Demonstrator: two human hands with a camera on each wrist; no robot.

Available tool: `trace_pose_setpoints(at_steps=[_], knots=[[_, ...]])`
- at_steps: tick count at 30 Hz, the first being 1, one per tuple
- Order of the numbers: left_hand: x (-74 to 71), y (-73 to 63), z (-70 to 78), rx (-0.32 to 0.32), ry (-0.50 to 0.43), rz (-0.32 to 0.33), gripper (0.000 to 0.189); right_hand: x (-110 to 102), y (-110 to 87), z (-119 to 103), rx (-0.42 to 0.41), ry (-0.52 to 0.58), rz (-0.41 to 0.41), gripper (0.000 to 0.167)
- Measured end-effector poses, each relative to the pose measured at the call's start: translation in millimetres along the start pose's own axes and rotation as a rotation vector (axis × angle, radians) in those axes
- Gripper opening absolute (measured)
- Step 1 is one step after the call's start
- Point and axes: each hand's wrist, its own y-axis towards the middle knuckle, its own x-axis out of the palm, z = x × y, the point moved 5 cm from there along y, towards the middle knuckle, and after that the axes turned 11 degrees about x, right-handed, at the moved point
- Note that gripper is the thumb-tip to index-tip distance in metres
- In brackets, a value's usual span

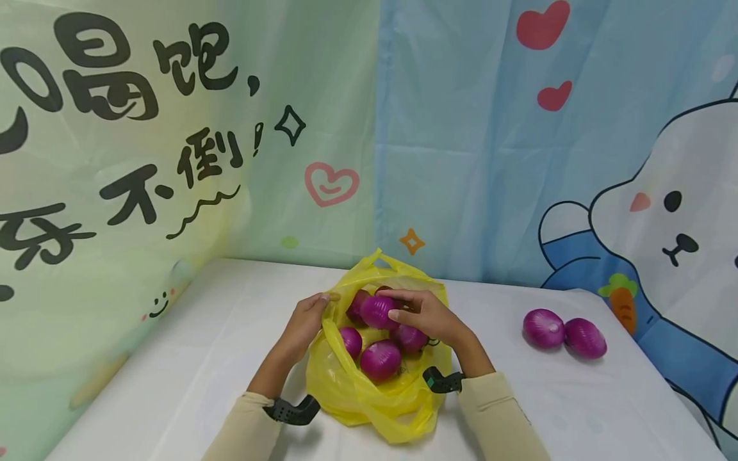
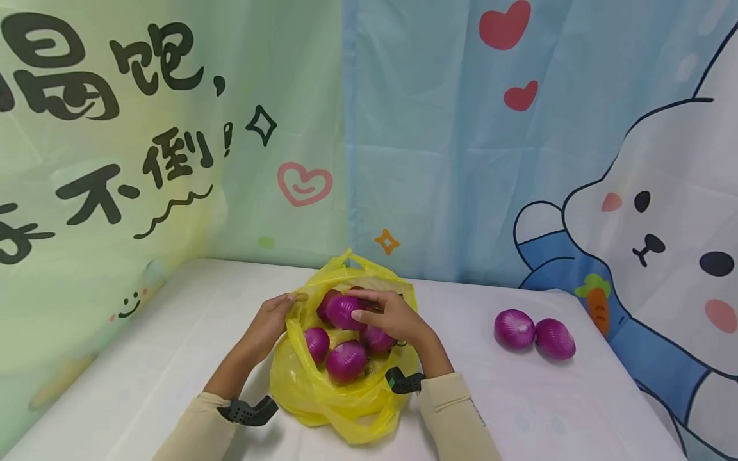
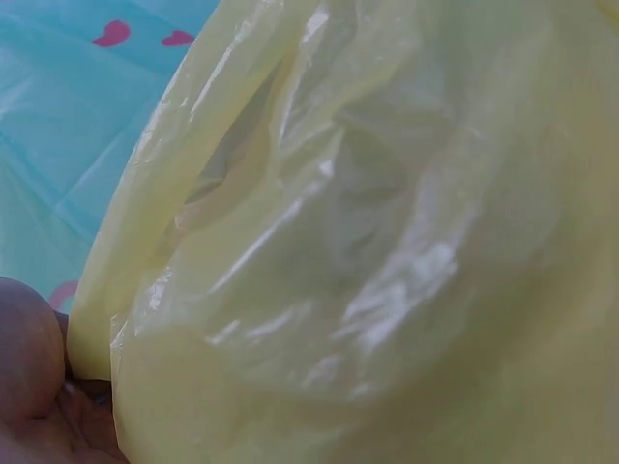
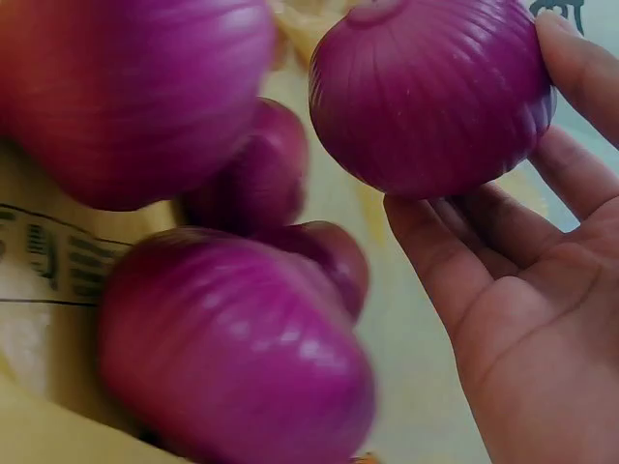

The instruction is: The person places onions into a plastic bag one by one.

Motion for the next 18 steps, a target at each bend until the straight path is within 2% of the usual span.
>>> trace_pose_setpoints(at_steps=[7,10,14,17,18], knots=[[0.7,-0.2,2.7,0.008,-0.002,-0.006,0.042,8.6,3.5,15.4,0.048,-0.052,0.058,0.046],[3.0,-6.5,18.8,0.007,-0.003,-0.022,0.041,12.6,4.5,15.0,0.052,-0.086,0.074,0.047],[3.5,-6.5,16.8,0.011,-0.010,-0.017,0.041,17.9,7.8,12.1,0.049,-0.202,0.092,0.046],[2.5,-0.7,1.2,0.016,-0.029,-0.006,0.041,21.6,10.3,11.1,0.050,-0.297,0.110,0.044],[2.7,-1.0,1.5,0.017,-0.032,-0.008,0.041,22.9,11.0,10.4,0.053,-0.312,0.113,0.044]])
